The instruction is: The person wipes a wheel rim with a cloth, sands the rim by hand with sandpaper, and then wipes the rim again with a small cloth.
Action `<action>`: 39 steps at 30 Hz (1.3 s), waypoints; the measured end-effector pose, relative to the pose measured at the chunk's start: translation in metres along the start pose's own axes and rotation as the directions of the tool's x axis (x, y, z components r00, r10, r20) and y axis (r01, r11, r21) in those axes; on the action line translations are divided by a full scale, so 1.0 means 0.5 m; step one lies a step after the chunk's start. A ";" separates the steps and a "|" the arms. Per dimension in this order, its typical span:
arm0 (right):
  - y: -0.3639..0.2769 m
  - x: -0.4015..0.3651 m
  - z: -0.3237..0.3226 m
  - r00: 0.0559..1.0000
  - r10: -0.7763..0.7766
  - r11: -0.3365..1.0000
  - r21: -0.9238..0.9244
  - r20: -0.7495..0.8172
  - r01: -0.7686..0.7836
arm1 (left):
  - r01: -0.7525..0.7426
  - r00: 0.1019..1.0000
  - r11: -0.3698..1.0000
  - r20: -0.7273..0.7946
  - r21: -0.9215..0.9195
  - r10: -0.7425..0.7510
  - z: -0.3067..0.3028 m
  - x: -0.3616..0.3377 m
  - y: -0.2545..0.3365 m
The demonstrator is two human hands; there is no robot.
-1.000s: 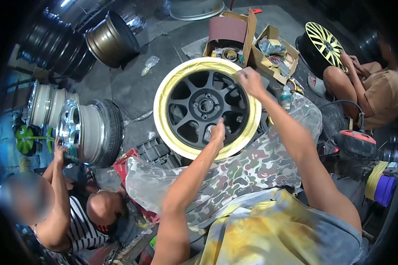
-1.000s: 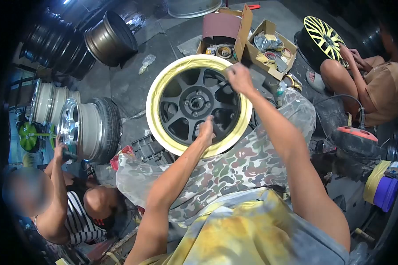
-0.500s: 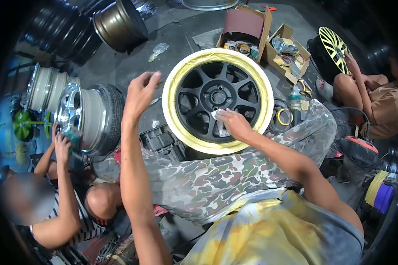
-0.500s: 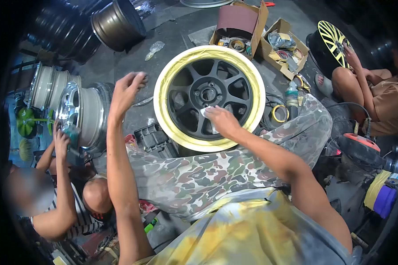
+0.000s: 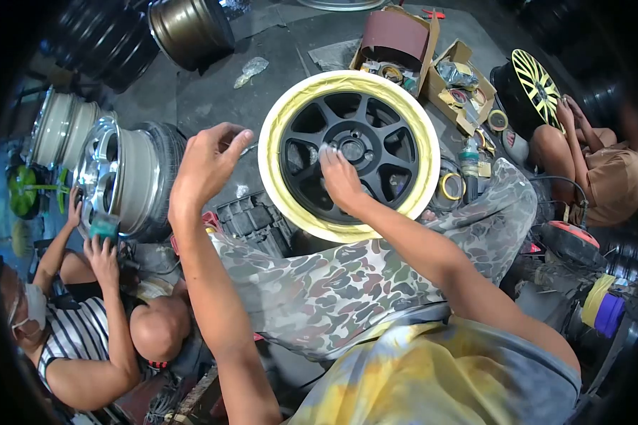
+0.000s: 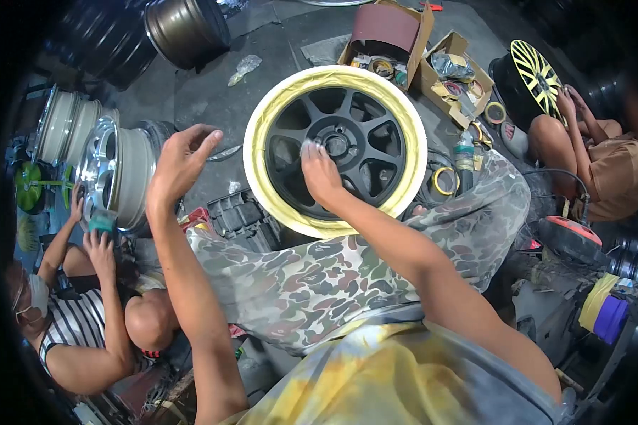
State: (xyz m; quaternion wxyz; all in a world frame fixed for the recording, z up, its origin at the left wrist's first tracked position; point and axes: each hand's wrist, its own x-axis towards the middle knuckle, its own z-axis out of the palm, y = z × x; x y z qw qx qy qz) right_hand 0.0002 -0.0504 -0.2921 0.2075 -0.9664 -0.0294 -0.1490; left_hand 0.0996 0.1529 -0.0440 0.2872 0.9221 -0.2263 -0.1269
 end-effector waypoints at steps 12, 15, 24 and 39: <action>-0.039 0.040 -0.014 0.967 0.240 0.966 -0.119 0.089 -0.229 | -0.032 0.999 0.999 0.027 0.001 0.032 0.010 -0.012 0.004; -0.025 0.040 -0.018 0.922 0.381 0.919 0.082 0.067 -0.386 | -0.073 0.996 0.994 0.042 -0.081 0.076 0.021 -0.017 0.021; 0.039 0.004 0.033 0.993 0.024 0.991 0.130 -0.113 -0.009 | -0.019 0.997 1.000 0.071 -0.002 0.019 0.022 -0.018 0.028; 0.067 0.036 0.043 0.995 -0.095 0.975 -0.200 0.016 0.096 | -0.036 0.993 0.999 0.109 -0.010 0.036 0.034 -0.010 0.028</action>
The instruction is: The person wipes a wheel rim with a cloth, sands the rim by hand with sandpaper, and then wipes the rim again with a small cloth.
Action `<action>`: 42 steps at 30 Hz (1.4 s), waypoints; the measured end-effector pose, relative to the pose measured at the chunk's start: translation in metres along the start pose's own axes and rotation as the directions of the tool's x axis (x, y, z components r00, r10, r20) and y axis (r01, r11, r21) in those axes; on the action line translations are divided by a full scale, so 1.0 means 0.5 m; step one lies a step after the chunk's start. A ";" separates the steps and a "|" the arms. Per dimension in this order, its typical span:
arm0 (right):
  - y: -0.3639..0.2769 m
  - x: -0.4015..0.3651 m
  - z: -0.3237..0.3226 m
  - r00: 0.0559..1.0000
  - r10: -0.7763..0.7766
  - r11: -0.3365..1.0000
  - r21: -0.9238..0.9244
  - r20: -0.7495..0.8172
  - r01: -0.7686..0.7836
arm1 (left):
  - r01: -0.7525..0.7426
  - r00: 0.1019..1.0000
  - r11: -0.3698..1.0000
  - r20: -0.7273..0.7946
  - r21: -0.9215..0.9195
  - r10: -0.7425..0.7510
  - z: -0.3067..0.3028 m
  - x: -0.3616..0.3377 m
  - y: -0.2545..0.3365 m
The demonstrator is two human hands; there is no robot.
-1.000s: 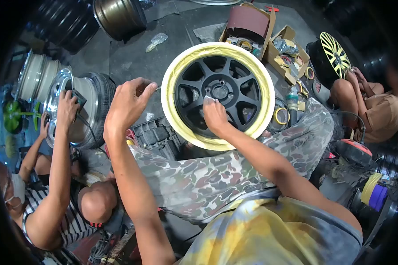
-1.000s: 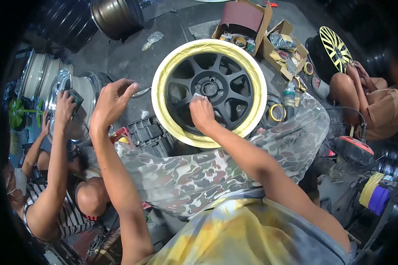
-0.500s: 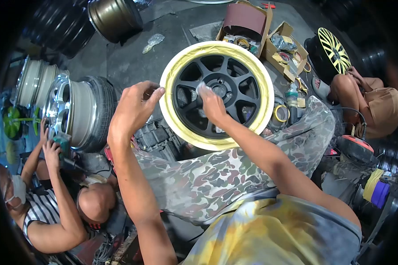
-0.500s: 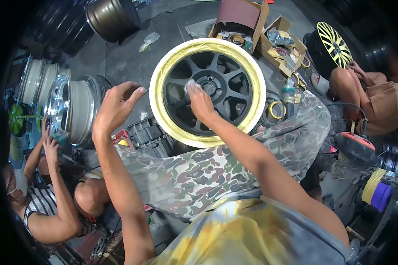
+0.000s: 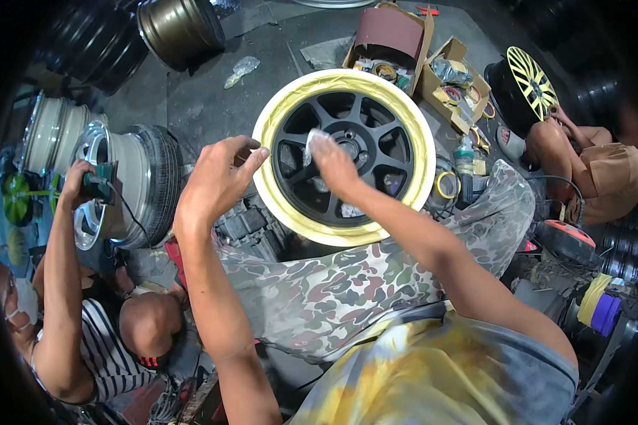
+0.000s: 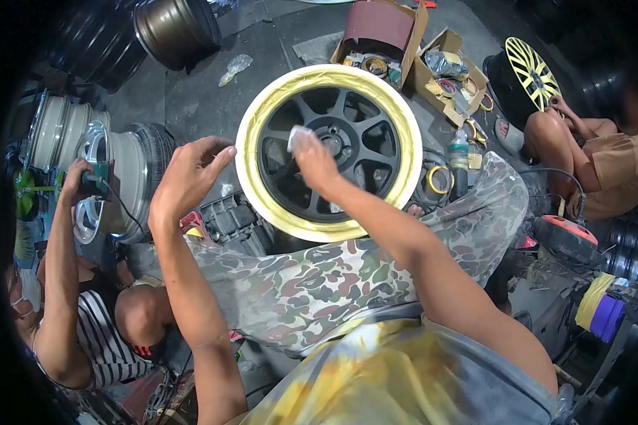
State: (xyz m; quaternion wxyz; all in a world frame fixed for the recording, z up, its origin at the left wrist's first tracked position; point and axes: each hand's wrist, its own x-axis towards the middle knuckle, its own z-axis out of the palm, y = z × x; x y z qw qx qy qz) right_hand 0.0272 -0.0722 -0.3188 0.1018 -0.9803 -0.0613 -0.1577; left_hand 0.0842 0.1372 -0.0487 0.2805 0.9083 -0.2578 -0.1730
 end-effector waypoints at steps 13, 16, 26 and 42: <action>0.229 -0.092 -0.125 0.999 -0.023 0.999 -0.034 -0.022 0.022 | 0.040 0.999 0.998 0.011 0.046 -0.040 -0.004 -0.001 -0.035; 0.243 -0.115 -0.142 1.000 0.008 0.993 -0.117 -0.022 -0.010 | 0.045 0.999 0.995 -0.009 0.089 -0.044 0.001 0.004 -0.035; 0.261 -0.100 -0.116 0.969 0.164 0.984 -0.039 -0.187 -0.174 | 0.051 0.997 0.997 0.052 0.054 -0.054 0.011 0.007 -0.019; 0.248 -0.117 -0.104 0.985 0.118 0.992 0.067 -0.122 -0.110 | 0.100 0.985 0.980 0.120 0.170 -0.121 0.025 0.094 -0.179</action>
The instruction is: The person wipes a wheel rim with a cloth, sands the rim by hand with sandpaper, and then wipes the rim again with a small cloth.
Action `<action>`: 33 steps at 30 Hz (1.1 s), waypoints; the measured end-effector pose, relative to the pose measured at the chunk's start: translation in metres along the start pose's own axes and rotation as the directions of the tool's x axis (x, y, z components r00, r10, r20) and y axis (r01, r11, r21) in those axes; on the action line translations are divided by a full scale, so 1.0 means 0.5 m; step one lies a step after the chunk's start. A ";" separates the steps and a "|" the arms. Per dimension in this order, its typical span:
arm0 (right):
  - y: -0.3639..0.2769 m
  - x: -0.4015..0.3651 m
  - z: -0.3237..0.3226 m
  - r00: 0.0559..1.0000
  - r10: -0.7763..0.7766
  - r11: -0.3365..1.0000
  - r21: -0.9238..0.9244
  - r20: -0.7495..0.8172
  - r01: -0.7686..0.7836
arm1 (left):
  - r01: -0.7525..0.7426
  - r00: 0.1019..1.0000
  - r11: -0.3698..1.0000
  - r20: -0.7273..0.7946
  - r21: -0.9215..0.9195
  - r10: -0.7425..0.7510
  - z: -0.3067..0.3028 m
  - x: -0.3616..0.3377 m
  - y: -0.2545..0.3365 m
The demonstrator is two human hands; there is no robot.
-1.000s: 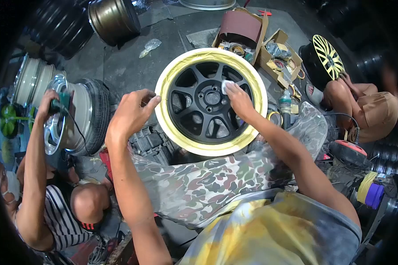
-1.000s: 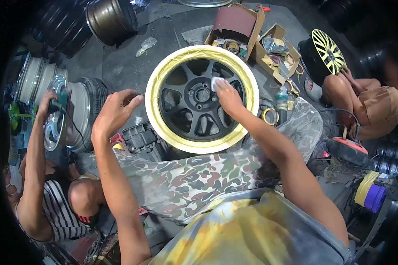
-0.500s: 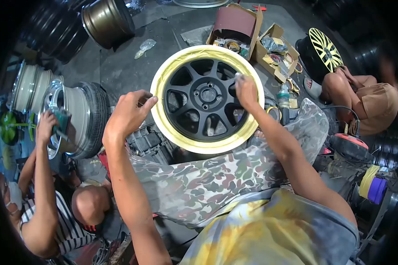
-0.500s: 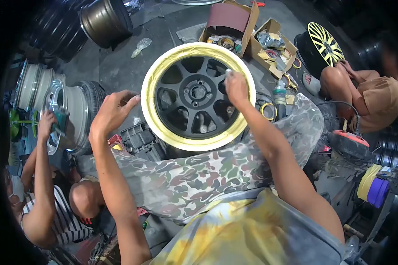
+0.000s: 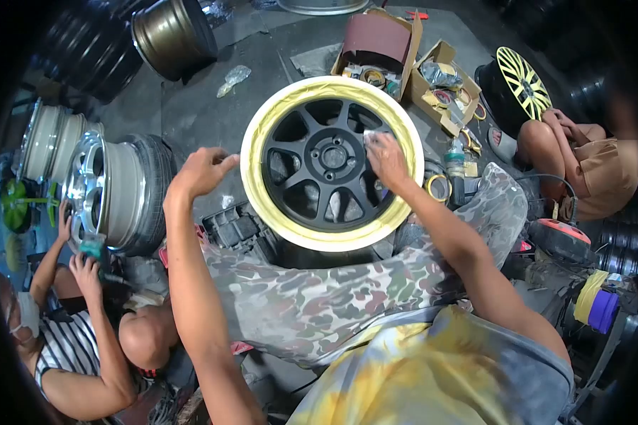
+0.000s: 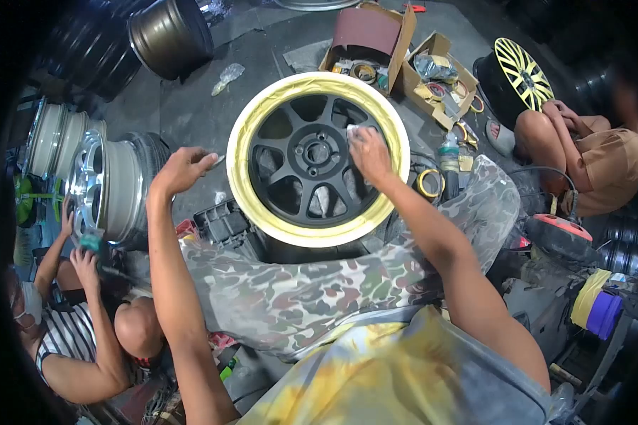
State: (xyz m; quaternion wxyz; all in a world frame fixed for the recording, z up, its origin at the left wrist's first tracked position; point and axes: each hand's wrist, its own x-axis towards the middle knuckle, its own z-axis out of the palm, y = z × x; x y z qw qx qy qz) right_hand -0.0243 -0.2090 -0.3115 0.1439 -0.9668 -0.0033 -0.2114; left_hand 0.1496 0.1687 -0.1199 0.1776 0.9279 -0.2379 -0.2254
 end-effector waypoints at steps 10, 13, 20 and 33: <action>-0.023 0.005 -0.042 0.981 -0.193 0.981 -0.032 -0.026 0.192 | 0.111 0.988 0.973 0.125 -0.200 -0.087 -0.008 0.030 0.002; -0.045 0.065 -0.007 0.999 -0.020 1.000 0.012 0.036 0.019 | 0.093 0.994 0.984 0.072 -0.153 -0.082 0.031 0.090 -0.040; -0.001 0.117 0.042 0.991 -0.133 0.991 0.003 -0.028 0.133 | 0.411 0.888 0.904 -0.176 -0.113 -0.426 0.263 0.199 -0.174; 0.049 0.208 0.068 0.996 -0.051 0.998 -0.042 0.072 0.054 | 0.385 0.781 0.882 -0.414 -0.271 -0.468 0.349 0.129 -0.042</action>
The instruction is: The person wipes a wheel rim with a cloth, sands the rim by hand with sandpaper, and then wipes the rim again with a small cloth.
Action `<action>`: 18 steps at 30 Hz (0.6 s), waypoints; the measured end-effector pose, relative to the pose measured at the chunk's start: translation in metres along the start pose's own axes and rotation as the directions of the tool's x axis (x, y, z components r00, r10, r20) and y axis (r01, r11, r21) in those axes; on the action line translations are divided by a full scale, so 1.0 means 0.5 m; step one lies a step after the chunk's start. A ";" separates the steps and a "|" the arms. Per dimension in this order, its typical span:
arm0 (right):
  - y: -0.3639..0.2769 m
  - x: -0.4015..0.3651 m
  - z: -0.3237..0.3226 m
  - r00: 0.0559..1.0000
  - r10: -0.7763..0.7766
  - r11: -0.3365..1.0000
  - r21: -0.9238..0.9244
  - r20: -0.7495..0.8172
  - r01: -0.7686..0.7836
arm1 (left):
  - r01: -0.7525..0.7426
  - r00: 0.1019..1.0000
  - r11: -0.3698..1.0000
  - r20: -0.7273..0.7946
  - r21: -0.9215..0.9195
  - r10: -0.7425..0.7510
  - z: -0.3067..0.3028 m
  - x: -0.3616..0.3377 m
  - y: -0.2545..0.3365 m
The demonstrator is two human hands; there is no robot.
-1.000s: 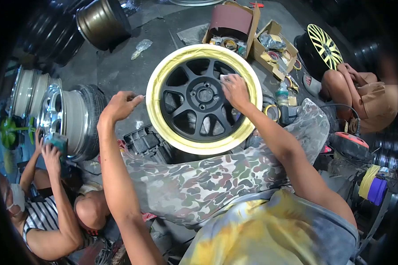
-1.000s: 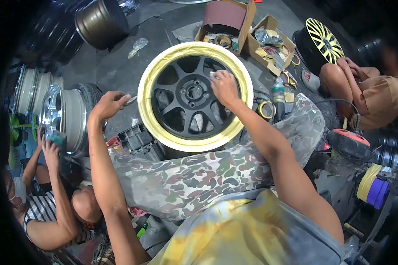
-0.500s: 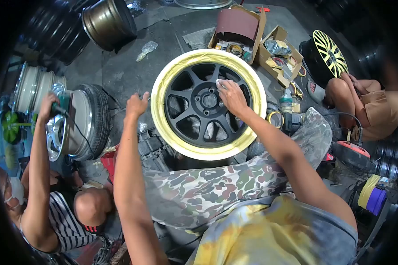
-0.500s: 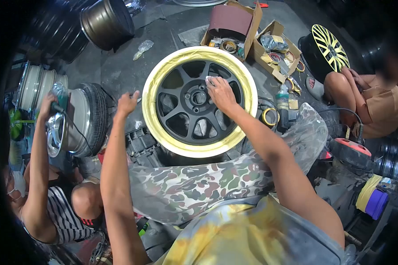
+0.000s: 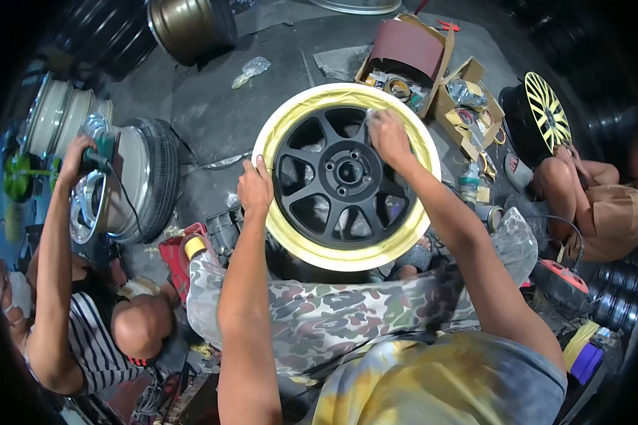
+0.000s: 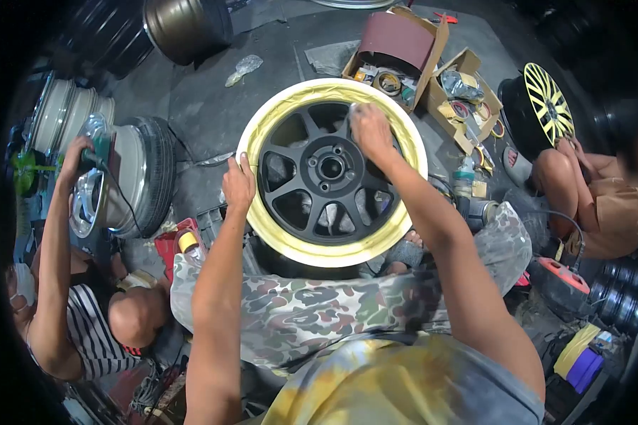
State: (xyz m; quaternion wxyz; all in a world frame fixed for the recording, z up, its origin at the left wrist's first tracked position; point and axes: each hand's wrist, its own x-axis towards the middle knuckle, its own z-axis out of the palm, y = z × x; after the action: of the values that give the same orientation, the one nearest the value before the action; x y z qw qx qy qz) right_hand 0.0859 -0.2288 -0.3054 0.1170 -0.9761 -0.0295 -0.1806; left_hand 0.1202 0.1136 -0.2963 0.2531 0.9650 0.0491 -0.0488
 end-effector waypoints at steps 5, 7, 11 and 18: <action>-0.029 0.002 0.033 0.986 -0.104 0.989 0.093 -0.127 0.116 | 0.028 1.000 0.999 0.003 0.046 -0.028 -0.008 -0.001 0.010; -0.017 0.028 0.032 0.994 -0.040 0.996 0.080 -0.097 0.048 | 0.043 0.999 0.998 0.010 0.046 -0.044 -0.011 -0.005 0.012; -0.024 0.065 0.052 0.995 0.029 0.992 0.126 -0.099 -0.016 | 0.049 0.999 0.997 0.008 0.052 -0.049 -0.015 0.002 0.017; -0.151 0.123 0.122 0.970 -0.224 0.917 0.315 -0.096 0.243 | 0.049 0.999 0.996 0.002 0.076 -0.049 -0.008 0.002 0.011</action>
State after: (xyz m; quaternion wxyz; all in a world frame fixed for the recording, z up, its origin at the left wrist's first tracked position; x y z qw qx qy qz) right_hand 0.1566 -0.1403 -0.3221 0.2542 -0.9274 -0.1716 -0.2140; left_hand 0.1222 0.1107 -0.2905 0.2151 0.9723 0.0703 -0.0586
